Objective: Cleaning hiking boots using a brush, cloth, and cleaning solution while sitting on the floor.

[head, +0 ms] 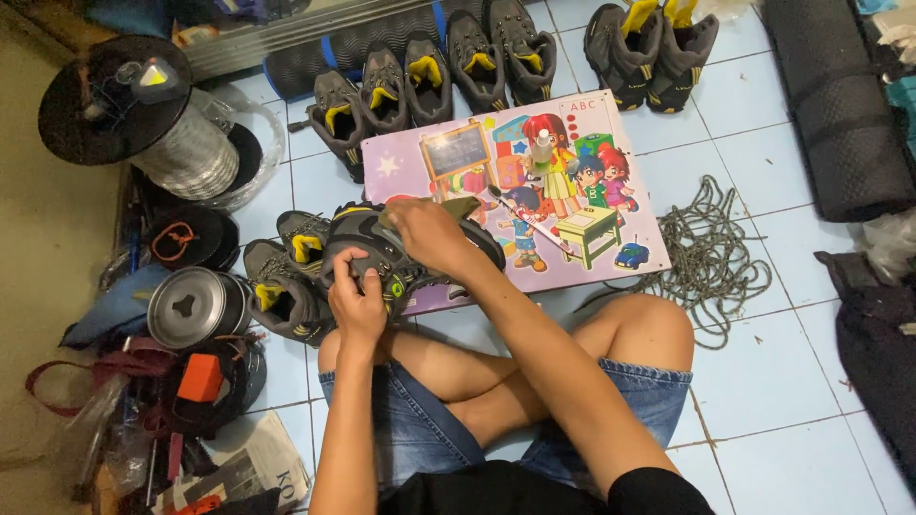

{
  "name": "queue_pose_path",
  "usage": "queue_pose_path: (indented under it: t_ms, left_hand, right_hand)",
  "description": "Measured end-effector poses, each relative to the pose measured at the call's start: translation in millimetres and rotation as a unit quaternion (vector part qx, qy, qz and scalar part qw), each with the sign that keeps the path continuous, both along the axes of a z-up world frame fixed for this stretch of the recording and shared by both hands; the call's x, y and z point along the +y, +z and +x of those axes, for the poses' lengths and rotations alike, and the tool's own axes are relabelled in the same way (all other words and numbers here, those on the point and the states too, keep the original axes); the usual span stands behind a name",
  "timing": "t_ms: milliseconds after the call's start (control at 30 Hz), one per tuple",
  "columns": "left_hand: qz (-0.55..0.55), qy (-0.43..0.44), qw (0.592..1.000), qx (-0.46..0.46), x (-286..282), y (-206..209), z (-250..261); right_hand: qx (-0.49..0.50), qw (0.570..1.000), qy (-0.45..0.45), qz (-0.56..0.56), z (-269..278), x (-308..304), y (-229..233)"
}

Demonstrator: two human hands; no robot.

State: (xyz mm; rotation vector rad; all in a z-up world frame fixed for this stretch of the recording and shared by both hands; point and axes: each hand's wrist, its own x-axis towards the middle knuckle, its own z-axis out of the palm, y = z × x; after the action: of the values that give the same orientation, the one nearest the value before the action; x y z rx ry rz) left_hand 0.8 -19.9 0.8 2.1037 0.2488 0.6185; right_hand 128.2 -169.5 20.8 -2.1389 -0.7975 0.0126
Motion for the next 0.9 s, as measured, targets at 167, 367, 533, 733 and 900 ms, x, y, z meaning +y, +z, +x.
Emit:
queue_pose_path:
  t_ms: [167,367,533,733,900]
  left_hand:
    - [0.003,-0.003,1.0,0.001,1.2,2.5,3.3]
    - [0.01,0.007,1.0,-0.003,-10.9,21.6,3.8]
    - [0.009,0.028,0.999,0.018,-21.4,27.5,3.2]
    - [-0.002,0.056,0.998,0.036,-31.3,43.3,6.6]
    - [0.001,0.065,0.997,0.041,-31.8,46.8,13.2]
  right_hand:
    - [-0.027,0.998,0.045,0.019,-17.0,1.1,13.3]
    - [-0.061,0.995,0.072,0.013,-50.4,-26.8,13.2]
    - [-0.159,0.986,-0.009,-0.045,-60.1,-53.4,-29.9]
    - [-0.153,0.983,-0.097,0.016,-85.2,-88.8,-24.8]
    - [-0.132,0.978,-0.162,-0.011,-103.5,-108.6,-18.1]
